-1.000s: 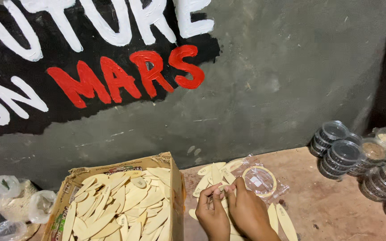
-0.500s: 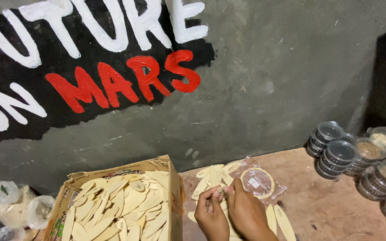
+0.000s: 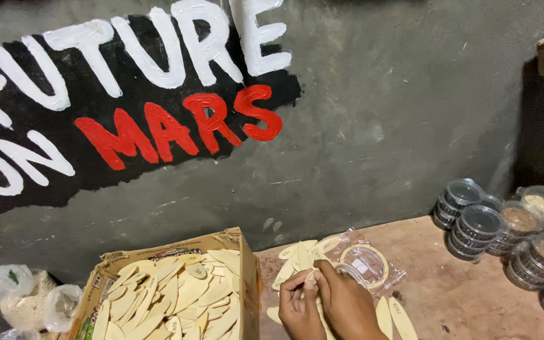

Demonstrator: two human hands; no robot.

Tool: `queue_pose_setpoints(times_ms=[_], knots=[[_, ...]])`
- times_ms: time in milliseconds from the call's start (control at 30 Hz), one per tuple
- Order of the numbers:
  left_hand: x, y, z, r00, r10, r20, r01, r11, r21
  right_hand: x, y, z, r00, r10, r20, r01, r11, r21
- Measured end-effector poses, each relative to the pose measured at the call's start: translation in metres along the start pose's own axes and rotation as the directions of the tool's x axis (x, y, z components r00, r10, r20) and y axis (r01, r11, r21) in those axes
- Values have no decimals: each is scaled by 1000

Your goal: The person applies adhesive strips to wooden petal-shaped pieces by hand, taking each strip from a plastic sheet and placing it onto the wooden pieces.

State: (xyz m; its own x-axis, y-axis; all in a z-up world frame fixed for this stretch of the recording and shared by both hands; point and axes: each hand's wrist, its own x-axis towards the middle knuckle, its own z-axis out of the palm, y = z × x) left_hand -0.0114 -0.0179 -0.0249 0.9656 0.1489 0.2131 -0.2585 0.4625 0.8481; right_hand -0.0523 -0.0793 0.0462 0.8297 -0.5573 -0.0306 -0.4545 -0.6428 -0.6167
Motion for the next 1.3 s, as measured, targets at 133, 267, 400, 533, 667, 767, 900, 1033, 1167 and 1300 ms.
queue_pose_setpoints(times_ms=[133,267,400,533,667,767,900,1033,1167,1300], knots=[[10,-21,-9,979,-194,-70,186,977,-104,2,7,8,995,-102,-22,101,994,-31],[18,-32,-18,985,-158,-67,153,985,-82,3,6,10,987,-163,3,163,985,-51],[24,-12,-14,974,-165,-152,158,986,-59,-4,-6,-14,968,-143,205,110,980,164],[33,-17,-18,968,-194,-161,180,979,-98,-5,-5,-18,968,-132,212,101,983,151],[24,-9,-13,999,6,-46,-9,998,-67,1,3,-15,997,-81,-8,81,997,17],[19,-5,-10,998,55,-13,-56,997,-49,6,13,-8,986,-121,-115,114,991,-67],[19,-7,-13,997,81,-4,-81,996,-48,12,20,6,946,-222,-237,218,975,-45],[18,-4,-13,998,57,-10,-57,997,-49,17,22,21,903,-277,-327,256,961,-108],[19,-6,-15,998,69,-7,-70,997,-38,18,21,28,872,-325,-366,299,946,-127],[19,-1,-14,998,68,-7,-69,997,-25,19,19,32,841,-352,-410,315,936,-158]])
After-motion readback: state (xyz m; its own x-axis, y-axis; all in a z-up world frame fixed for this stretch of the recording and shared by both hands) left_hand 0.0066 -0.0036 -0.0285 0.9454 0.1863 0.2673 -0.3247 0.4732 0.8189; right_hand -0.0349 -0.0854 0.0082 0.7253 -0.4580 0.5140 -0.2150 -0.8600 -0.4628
